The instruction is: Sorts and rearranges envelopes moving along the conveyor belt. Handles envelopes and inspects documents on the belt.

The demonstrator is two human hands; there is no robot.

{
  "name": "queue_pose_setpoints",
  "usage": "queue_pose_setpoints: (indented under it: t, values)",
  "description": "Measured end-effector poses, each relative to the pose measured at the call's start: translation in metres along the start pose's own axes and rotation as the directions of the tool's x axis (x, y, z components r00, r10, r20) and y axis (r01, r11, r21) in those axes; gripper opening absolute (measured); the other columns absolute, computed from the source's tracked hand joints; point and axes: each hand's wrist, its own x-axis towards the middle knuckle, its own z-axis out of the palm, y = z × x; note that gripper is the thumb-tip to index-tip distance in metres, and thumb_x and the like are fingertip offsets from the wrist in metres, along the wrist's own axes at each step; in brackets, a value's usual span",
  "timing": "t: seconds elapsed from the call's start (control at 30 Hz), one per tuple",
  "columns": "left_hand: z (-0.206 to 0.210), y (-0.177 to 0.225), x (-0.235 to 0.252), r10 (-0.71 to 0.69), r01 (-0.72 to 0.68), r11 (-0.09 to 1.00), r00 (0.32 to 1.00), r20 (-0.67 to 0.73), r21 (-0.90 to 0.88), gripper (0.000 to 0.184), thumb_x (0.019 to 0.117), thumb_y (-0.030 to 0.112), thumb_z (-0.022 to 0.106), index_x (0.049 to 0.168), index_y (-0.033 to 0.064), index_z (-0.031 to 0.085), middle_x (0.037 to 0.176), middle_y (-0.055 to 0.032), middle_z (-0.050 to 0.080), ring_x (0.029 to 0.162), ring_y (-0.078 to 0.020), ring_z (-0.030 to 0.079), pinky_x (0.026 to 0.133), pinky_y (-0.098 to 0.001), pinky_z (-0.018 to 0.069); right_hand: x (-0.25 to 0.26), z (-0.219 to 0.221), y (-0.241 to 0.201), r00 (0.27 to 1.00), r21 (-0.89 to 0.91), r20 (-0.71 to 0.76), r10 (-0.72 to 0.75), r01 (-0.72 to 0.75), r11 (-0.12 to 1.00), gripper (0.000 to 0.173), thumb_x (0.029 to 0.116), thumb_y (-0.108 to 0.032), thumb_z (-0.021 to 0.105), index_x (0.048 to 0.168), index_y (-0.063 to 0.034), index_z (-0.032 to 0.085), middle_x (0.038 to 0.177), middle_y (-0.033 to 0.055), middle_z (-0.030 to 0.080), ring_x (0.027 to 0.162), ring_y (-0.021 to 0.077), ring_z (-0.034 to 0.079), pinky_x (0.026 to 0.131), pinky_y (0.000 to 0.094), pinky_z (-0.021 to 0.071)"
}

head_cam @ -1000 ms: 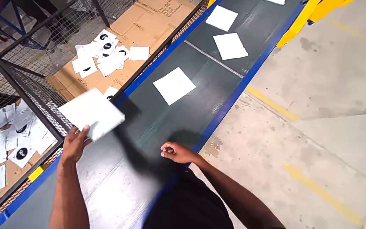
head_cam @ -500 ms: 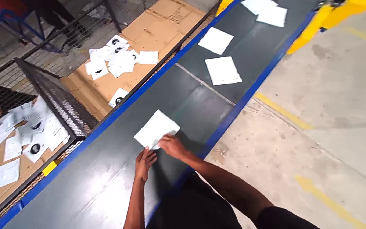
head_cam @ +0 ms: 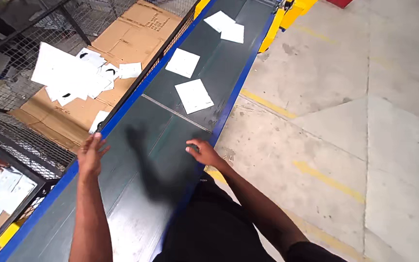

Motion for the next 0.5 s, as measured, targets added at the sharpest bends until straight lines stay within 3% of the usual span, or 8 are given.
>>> queue_pose_setpoints:
  t: [0.1, 0.17, 0.2, 0.27, 0.33, 0.4, 0.47, 0.5]
  values:
    - [0.057, -0.040, -0.054, -0.012, 0.006, 1.000, 0.976, 0.218, 0.030, 0.038, 0.1061, 0.023, 0.055, 0.136, -0.0006, 0.054, 0.125, -0.0159, 0.067, 0.109, -0.0302, 0.069, 0.090, -0.0507, 0.0610, 0.071, -0.020, 0.051, 0.987, -0.233, -0.156, 0.045, -0.081, 0.969, 0.047, 0.1051, -0.038, 0.049, 0.145, -0.0132, 0.058, 0.151, 0.0090, 0.054, 0.141, 0.0231, 0.051, 0.117, 0.0449, 0.0431]
    - [0.093, -0.080, -0.095, -0.117, 0.101, 0.992, 0.952, 0.284, 0.070, 0.039, 0.1044, 0.021, 0.058, 0.136, -0.0028, 0.054, 0.125, -0.0184, 0.066, 0.109, -0.0315, 0.069, 0.088, -0.0504, 0.0613, 0.111, -0.025, 0.081, 0.992, -0.389, -0.114, 0.055, -0.095, 0.916, 0.052, 0.1041, -0.032, 0.048, 0.153, -0.0143, 0.050, 0.163, 0.0106, 0.041, 0.153, 0.0299, 0.034, 0.125, 0.0494, 0.0302]
    - [0.109, -0.099, -0.115, -0.172, 0.154, 0.984, 0.942, 0.290, 0.084, 0.042, 0.1033, 0.021, 0.061, 0.136, -0.0034, 0.054, 0.125, -0.0191, 0.067, 0.109, -0.0317, 0.069, 0.088, -0.0499, 0.0615, 0.123, -0.024, 0.091, 0.997, -0.438, -0.058, 0.050, -0.071, 0.896, 0.052, 0.1032, -0.031, 0.050, 0.153, -0.0150, 0.050, 0.164, 0.0105, 0.039, 0.154, 0.0323, 0.030, 0.126, 0.0526, 0.0264]
    - [0.136, -0.131, -0.149, -0.270, 0.270, 0.962, 0.923, 0.274, 0.037, 0.043, 0.1043, 0.023, 0.059, 0.137, -0.0038, 0.053, 0.126, -0.0202, 0.067, 0.109, -0.0325, 0.070, 0.090, -0.0495, 0.0614, 0.129, -0.017, 0.096, 0.999, -0.484, 0.031, -0.043, 0.053, 0.873, 0.043, 0.1030, -0.034, 0.053, 0.141, -0.0164, 0.062, 0.152, 0.0087, 0.054, 0.146, 0.0311, 0.044, 0.122, 0.0530, 0.0327]
    - [0.154, -0.151, -0.171, -0.340, 0.374, 0.921, 0.907, 0.250, -0.104, 0.042, 0.1074, 0.025, 0.054, 0.137, -0.0043, 0.053, 0.128, -0.0211, 0.066, 0.110, -0.0351, 0.070, 0.091, -0.0507, 0.0612, 0.116, -0.004, 0.083, 0.978, -0.525, 0.104, -0.183, 0.210, 0.825, 0.034, 0.1049, -0.038, 0.052, 0.123, -0.0176, 0.072, 0.132, 0.0063, 0.068, 0.128, 0.0296, 0.059, 0.111, 0.0533, 0.0432]
    - [0.166, -0.157, -0.184, -0.385, 0.434, 0.860, 0.898, 0.215, -0.270, 0.049, 0.1088, 0.032, 0.050, 0.142, -0.0046, 0.047, 0.132, -0.0238, 0.064, 0.111, -0.0381, 0.070, 0.092, -0.0523, 0.0606, 0.088, 0.016, 0.060, 0.936, -0.500, 0.201, -0.290, 0.353, 0.791, 0.025, 0.1049, -0.030, 0.053, 0.108, -0.0157, 0.073, 0.115, 0.0079, 0.072, 0.112, 0.0317, 0.066, 0.098, 0.0551, 0.0515]
    - [0.174, -0.154, -0.183, -0.427, 0.440, 0.834, 0.897, 0.114, -0.334, 0.056, 0.1064, 0.036, 0.055, 0.145, -0.0022, 0.043, 0.130, -0.0250, 0.063, 0.106, -0.0385, 0.071, 0.087, -0.0530, 0.0619, 0.048, 0.045, 0.031, 0.871, -0.409, 0.339, -0.356, 0.477, 0.778, 0.016, 0.1013, -0.017, 0.056, 0.108, -0.0128, 0.071, 0.110, 0.0106, 0.071, 0.104, 0.0328, 0.069, 0.091, 0.0547, 0.0562]
    - [0.174, -0.152, -0.178, -0.431, 0.419, 0.863, 0.902, 0.021, -0.281, 0.060, 0.1032, 0.035, 0.062, 0.146, -0.0020, 0.042, 0.125, -0.0254, 0.065, 0.100, -0.0374, 0.073, 0.083, -0.0526, 0.0632, 0.029, 0.061, 0.017, 0.828, -0.341, 0.402, -0.390, 0.531, 0.776, 0.015, 0.1000, -0.014, 0.058, 0.107, -0.0113, 0.070, 0.109, 0.0105, 0.071, 0.102, 0.0318, 0.069, 0.089, 0.0530, 0.0577]
